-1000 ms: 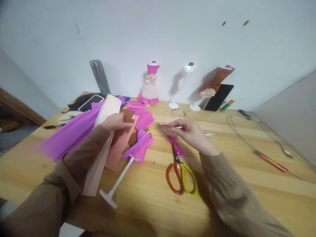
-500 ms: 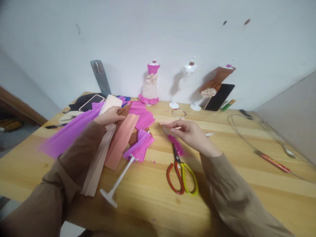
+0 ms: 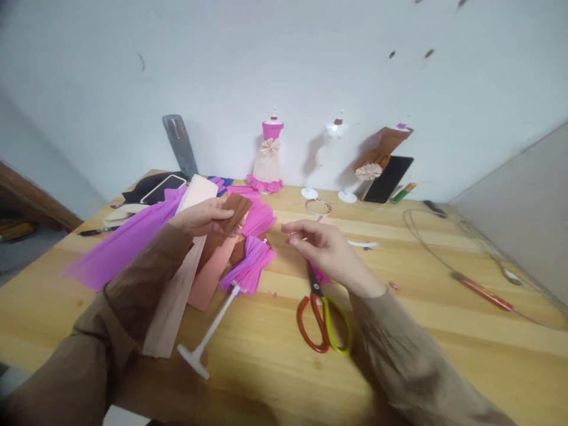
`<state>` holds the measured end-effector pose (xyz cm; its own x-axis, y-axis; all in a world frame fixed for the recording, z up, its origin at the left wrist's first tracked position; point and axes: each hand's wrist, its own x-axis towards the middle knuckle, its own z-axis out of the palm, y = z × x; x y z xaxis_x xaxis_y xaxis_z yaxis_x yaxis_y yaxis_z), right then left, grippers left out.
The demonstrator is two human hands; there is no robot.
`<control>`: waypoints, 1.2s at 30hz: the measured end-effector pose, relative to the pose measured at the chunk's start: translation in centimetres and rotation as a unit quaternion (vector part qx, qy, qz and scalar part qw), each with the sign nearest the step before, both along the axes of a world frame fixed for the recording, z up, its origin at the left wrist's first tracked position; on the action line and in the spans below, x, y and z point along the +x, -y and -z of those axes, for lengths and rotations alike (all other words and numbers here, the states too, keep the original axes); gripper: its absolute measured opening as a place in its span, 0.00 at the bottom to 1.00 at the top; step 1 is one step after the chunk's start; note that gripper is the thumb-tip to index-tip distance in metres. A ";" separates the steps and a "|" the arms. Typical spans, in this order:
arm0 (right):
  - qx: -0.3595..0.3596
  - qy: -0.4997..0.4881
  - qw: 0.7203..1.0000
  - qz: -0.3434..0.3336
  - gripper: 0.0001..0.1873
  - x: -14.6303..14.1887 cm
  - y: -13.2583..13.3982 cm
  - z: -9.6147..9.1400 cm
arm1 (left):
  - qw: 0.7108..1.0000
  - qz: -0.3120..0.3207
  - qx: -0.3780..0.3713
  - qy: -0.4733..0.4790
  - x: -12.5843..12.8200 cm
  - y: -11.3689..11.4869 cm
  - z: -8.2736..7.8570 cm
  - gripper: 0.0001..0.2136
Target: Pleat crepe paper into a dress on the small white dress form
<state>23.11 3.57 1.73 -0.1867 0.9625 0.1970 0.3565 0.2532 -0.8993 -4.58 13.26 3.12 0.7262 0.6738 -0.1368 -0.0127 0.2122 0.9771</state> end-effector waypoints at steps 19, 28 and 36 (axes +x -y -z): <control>-0.017 0.048 0.997 -0.065 0.14 0.4 2.6 -3.5 | 0.904 -0.100 0.295 -0.291 2.8 5.4 -3.9 0.04; -0.101 0.261 0.868 -0.410 0.19 -1.5 2.9 -1.5 | 0.761 0.093 0.432 -0.475 2.8 3.8 -0.7 0.16; -0.081 0.020 0.845 -0.528 0.22 0.2 3.7 -4.9 | 0.883 0.069 0.308 -0.347 1.5 5.3 -5.5 0.14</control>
